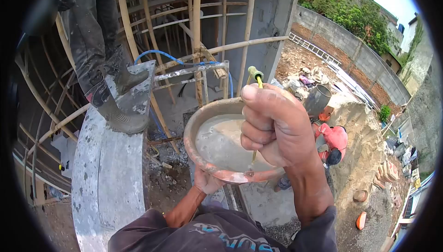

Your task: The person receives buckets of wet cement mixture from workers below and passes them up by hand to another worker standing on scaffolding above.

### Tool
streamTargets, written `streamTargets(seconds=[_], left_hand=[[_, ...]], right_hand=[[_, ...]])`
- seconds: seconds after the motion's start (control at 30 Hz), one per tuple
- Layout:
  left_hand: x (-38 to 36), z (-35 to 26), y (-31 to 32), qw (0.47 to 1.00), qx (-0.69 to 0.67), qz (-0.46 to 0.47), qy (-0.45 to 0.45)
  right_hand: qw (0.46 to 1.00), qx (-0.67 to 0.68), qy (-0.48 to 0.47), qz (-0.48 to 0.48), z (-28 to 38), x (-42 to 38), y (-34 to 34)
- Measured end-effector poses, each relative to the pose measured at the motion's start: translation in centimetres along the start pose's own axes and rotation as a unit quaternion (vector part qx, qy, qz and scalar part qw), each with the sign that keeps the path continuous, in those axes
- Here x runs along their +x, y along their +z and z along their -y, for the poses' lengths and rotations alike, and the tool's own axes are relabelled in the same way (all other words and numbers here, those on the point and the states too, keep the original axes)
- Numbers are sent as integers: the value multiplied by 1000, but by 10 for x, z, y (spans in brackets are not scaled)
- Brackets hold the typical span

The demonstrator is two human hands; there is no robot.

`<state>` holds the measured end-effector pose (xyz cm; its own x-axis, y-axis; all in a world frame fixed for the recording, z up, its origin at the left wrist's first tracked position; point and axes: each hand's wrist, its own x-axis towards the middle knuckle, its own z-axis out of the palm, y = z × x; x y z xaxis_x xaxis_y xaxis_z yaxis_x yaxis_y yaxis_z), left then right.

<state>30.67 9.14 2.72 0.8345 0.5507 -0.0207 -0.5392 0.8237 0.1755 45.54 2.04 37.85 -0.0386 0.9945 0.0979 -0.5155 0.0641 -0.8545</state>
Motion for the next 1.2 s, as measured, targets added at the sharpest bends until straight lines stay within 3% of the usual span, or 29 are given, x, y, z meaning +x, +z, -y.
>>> streamTargets(seconds=[0.1, 0.23, 0.33, 0.5, 0.6, 0.7, 0.77, 0.83, 0.9, 0.97, 1.0, 1.03, 1.1, 1.17, 1.2], left_hand=[[16, -38, 33, 994, 31, 60, 81], [37, -75, 75, 983, 27, 120, 139], [50, -100, 105, 971, 60, 137, 187], [74, -140, 145, 958, 68, 143, 240], [100, -169, 171, 945, 42, 172, 276], [122, -206, 217, 924, 8, 165, 345], [136, -237, 237, 909, 79, 231, 339], [137, -250, 243, 918, 147, 187, 318], [143, -255, 206, 929, 202, 164, 265], [140, -231, 144, 920, 303, 22, 246], [136, -219, 100, 916, 345, -54, 196], [126, -206, 48, 901, 386, -130, 149], [94, -171, -57, 845, 417, -335, 15], [37, -127, -161, 765, 446, -455, -94], [1, -104, -197, 725, 459, -485, -168]], right_hand=[[996, -32, -7, 80, 41, 39, 34], [991, -67, -6, 115, 89, 100, 72], [962, -100, 36, 251, 124, 156, 78], [914, -108, 23, 391, 175, 245, 78], [940, -224, -59, 252, 179, 276, 93], [905, -364, -161, 151, 179, 273, 76], [840, -480, -236, 94, 178, 249, 45], [750, -589, -299, 39, 171, 204, 2], [672, -662, -332, -14, 155, 144, -51], [658, -687, -298, -79, 123, 81, -117], [668, -684, -266, -125, 103, 50, -152], [766, -603, -135, -178, 69, 9, -191], [826, -420, -22, -374, -35, -71, -293], [702, -405, 53, -583, -204, -190, -398], [718, -319, 207, -583, -282, -264, -420]])
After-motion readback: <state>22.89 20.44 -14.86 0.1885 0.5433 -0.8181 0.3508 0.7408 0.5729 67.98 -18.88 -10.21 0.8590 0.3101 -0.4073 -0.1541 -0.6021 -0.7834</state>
